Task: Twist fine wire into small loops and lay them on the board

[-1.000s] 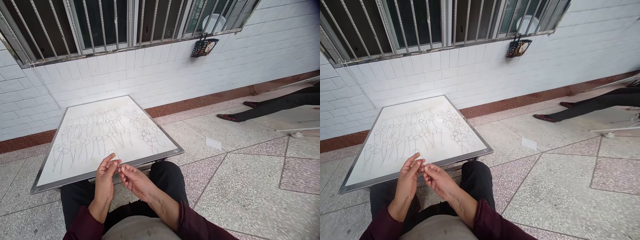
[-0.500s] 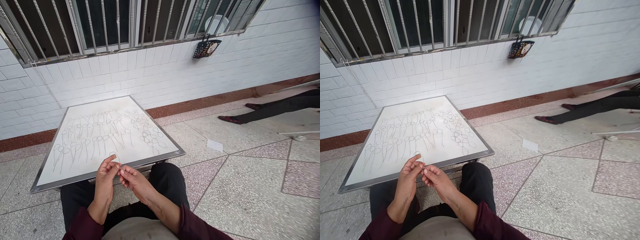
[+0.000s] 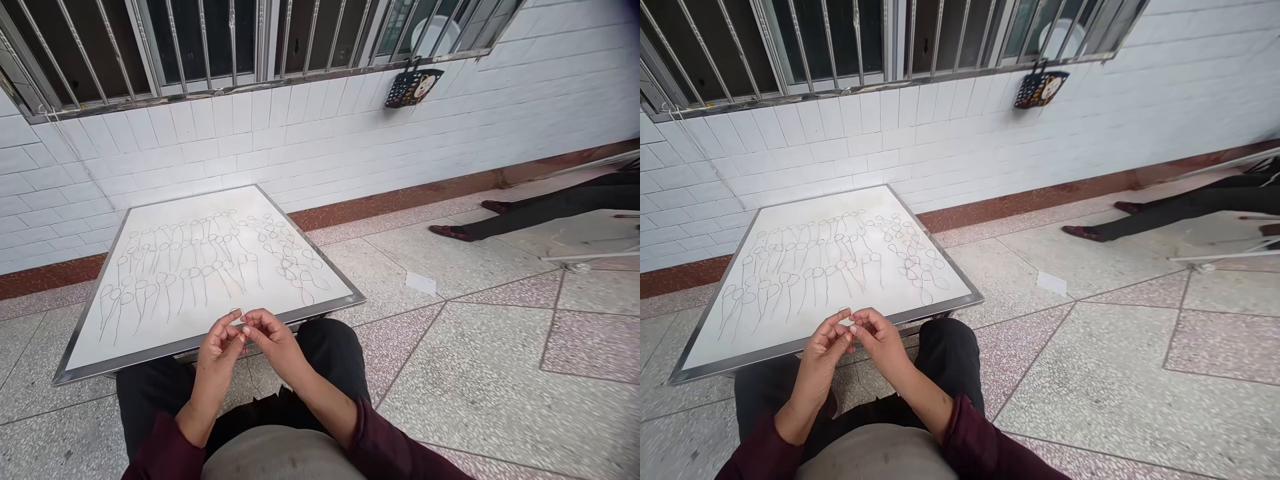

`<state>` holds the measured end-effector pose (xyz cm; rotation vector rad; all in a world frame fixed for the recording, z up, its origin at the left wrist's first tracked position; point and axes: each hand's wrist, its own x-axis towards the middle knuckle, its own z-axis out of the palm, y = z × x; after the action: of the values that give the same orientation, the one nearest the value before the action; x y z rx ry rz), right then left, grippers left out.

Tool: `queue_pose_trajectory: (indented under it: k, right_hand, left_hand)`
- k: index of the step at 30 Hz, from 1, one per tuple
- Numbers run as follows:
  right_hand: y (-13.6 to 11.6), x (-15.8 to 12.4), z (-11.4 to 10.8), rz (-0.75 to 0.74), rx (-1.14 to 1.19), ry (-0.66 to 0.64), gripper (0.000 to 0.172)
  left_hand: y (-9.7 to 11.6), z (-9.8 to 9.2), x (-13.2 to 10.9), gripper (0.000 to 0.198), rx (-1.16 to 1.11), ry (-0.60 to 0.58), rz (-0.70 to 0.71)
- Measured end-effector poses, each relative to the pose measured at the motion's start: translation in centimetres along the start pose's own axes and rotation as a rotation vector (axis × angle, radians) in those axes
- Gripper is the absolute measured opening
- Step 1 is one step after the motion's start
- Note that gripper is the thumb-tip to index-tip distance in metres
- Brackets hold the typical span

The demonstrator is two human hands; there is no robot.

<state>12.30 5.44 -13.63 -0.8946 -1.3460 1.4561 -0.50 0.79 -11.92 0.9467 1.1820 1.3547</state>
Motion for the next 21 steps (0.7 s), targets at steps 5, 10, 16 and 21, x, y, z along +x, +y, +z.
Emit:
queue_pose_trajectory:
  k: [5,10,16,21]
  right_hand:
    - [0.23,0.03,-0.21,0.012,0.006,-0.003,0.021]
    - [0.42,-0.01,-0.23,-0.010,0.034,-0.044,0.019]
    - [0.89,0.02,-0.35,-0.120,-0.064,-0.016,0.015]
    - [1.01,0.05,-0.65,-0.275,-0.260,0.061,0.011]
  left_hand:
    - [-0.18,-0.05,0.03,0.042,-0.027,-0.028,-0.023]
    - [-0.47,-0.22,0.11,0.042,-0.022,-0.031,-0.052]
    - [-0.54,-0.18,0.29,0.049,-0.059,-0.076,-0.092]
    - [-0.78,-0.14,0.40,0.052,-0.104,-0.056,-0.107]
